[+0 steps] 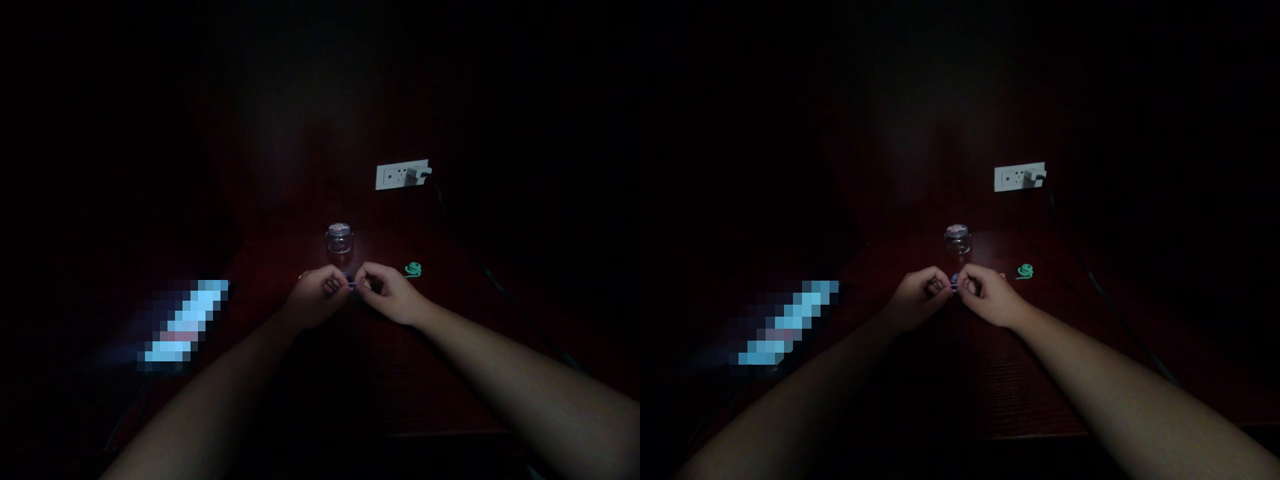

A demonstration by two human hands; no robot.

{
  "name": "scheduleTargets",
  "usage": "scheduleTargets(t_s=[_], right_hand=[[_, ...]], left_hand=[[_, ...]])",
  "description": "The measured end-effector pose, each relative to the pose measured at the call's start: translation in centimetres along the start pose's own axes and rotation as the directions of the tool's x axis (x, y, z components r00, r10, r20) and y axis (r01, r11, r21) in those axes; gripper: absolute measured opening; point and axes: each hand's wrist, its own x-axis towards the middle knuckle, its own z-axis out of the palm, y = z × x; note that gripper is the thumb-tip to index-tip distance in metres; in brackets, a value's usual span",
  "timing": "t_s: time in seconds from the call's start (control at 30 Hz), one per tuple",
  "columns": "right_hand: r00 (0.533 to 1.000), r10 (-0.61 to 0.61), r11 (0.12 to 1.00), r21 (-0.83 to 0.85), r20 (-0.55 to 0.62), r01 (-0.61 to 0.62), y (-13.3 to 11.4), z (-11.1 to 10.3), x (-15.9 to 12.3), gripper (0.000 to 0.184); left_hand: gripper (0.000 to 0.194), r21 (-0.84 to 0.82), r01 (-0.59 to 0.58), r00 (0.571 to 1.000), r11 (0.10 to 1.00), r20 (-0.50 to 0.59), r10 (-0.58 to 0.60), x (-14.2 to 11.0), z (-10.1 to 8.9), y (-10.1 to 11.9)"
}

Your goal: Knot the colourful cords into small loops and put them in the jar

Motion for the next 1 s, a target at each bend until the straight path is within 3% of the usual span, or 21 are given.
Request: scheduleTargets(t_s=[0.47, 1.0], right_hand=[[1.000, -0.021, 0.999, 0.026, 0.011, 0.020, -0.07, -0.01, -0.10, 0.005], [0.999, 0.012, 0.999, -0.033, -0.044, -0.013, 0.45, 0.12, 0.02, 0.013]], left_hand=[[0.011, -0.035, -0.012, 1.000, 0.999, 0.009, 0.012, -0.17, -0.10, 0.02], [0.012, -0.032, -0.004, 1.000, 0.999, -0.001, 0.004, -0.12, -0.15, 0.11]])
